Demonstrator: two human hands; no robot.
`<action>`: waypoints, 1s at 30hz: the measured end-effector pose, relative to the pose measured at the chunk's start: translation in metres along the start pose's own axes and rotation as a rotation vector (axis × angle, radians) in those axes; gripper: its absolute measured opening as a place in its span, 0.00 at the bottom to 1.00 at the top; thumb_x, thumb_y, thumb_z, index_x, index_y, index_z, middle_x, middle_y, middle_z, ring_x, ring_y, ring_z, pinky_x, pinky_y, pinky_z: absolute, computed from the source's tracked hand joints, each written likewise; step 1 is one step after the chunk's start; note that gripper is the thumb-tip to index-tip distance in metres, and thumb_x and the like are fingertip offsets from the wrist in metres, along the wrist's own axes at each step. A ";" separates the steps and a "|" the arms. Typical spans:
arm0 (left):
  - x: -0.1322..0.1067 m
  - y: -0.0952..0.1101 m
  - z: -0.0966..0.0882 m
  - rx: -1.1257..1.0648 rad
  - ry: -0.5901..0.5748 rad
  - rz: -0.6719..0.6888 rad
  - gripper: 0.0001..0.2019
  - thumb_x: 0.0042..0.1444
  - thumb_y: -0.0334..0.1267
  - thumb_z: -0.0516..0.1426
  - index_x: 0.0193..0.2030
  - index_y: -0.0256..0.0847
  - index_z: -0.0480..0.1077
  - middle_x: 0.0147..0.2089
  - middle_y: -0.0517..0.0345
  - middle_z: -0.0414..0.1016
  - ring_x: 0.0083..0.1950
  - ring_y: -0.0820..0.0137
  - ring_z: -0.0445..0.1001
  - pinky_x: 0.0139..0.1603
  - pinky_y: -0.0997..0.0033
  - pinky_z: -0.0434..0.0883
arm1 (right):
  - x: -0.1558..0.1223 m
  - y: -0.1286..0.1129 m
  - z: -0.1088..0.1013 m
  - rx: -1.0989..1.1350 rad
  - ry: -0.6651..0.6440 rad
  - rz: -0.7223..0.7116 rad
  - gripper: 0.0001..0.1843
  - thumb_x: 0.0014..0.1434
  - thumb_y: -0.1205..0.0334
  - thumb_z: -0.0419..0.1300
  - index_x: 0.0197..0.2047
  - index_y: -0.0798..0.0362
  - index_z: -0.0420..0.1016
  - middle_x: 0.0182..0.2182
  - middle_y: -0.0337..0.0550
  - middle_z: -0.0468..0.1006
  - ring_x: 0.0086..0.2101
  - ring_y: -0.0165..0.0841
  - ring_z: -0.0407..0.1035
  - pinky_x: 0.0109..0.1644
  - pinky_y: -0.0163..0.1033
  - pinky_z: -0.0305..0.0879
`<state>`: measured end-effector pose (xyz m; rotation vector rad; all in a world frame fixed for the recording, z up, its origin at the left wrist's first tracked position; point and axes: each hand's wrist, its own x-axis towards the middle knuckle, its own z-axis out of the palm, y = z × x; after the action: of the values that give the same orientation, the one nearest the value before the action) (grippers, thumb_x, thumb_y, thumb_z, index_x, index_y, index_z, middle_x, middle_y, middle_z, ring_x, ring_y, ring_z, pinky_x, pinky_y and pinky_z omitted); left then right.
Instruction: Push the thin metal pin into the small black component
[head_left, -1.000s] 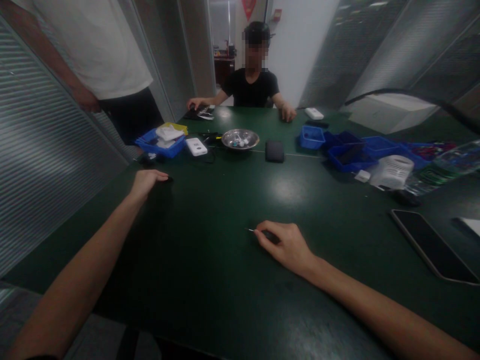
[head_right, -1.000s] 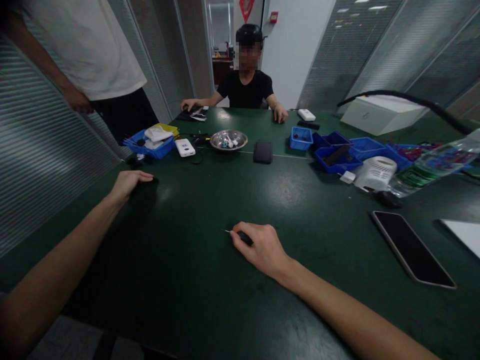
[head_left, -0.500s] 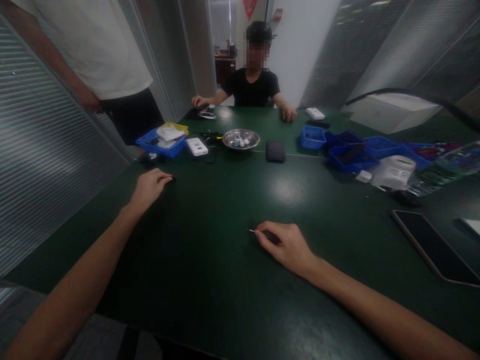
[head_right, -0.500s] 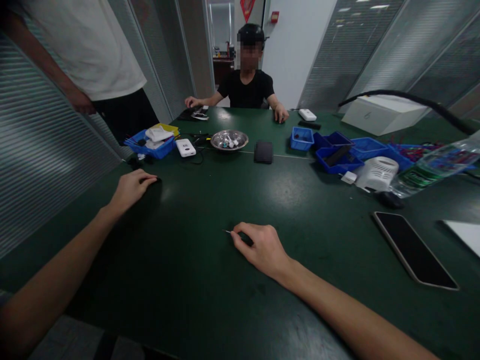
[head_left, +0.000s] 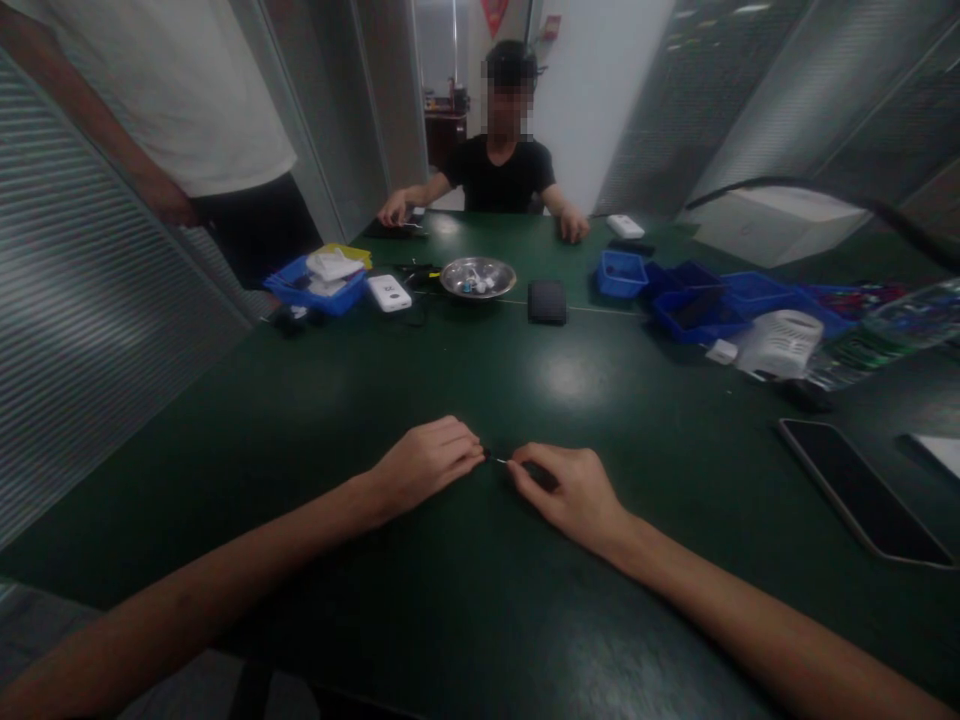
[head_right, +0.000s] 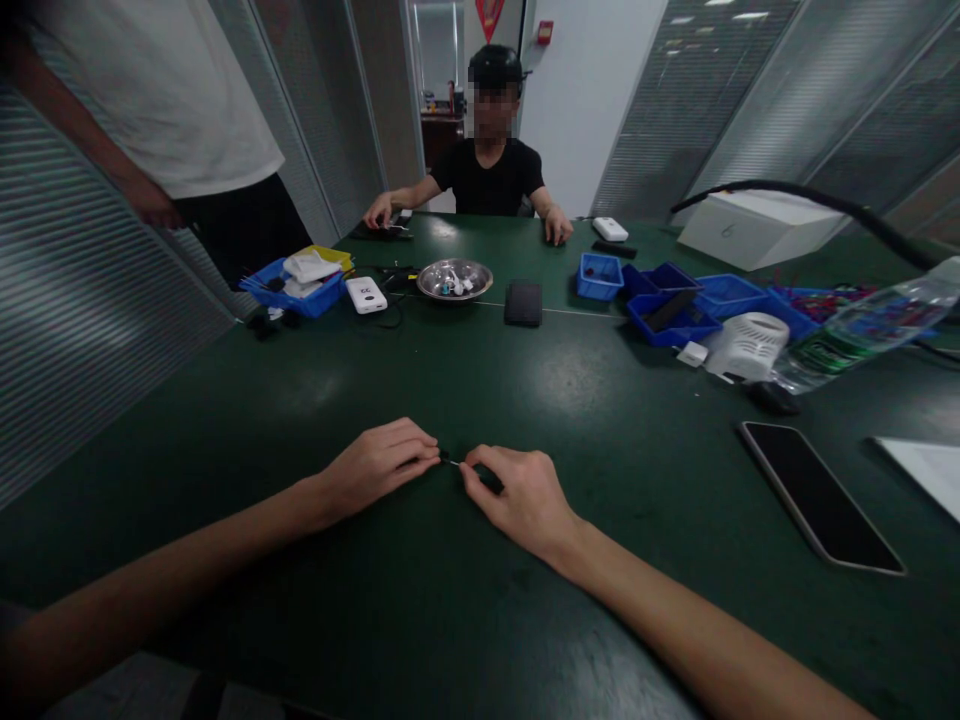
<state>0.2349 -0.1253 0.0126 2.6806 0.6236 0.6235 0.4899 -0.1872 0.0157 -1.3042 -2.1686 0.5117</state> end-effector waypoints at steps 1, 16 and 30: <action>0.001 0.004 0.003 -0.020 0.004 0.003 0.10 0.72 0.35 0.53 0.48 0.36 0.76 0.48 0.48 0.78 0.50 0.64 0.75 0.53 0.62 0.73 | 0.000 -0.001 0.000 -0.007 0.000 -0.003 0.11 0.71 0.56 0.57 0.42 0.50 0.79 0.32 0.40 0.82 0.26 0.29 0.74 0.30 0.32 0.65; 0.003 0.001 0.000 -0.264 -0.027 -0.184 0.08 0.66 0.36 0.60 0.51 0.42 0.76 0.48 0.52 0.77 0.53 0.62 0.72 0.54 0.61 0.70 | 0.000 -0.003 0.001 -0.103 -0.021 0.004 0.13 0.70 0.56 0.56 0.39 0.50 0.80 0.29 0.40 0.80 0.24 0.29 0.71 0.29 0.33 0.62; 0.005 0.002 0.001 -0.259 -0.044 -0.174 0.08 0.68 0.38 0.59 0.51 0.41 0.75 0.48 0.51 0.76 0.52 0.62 0.72 0.53 0.62 0.69 | 0.006 -0.007 0.002 -0.028 -0.017 -0.021 0.13 0.72 0.57 0.55 0.42 0.51 0.80 0.31 0.41 0.81 0.27 0.30 0.73 0.31 0.33 0.63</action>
<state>0.2403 -0.1249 0.0148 2.3648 0.7026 0.5545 0.4816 -0.1855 0.0197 -1.2945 -2.2087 0.4873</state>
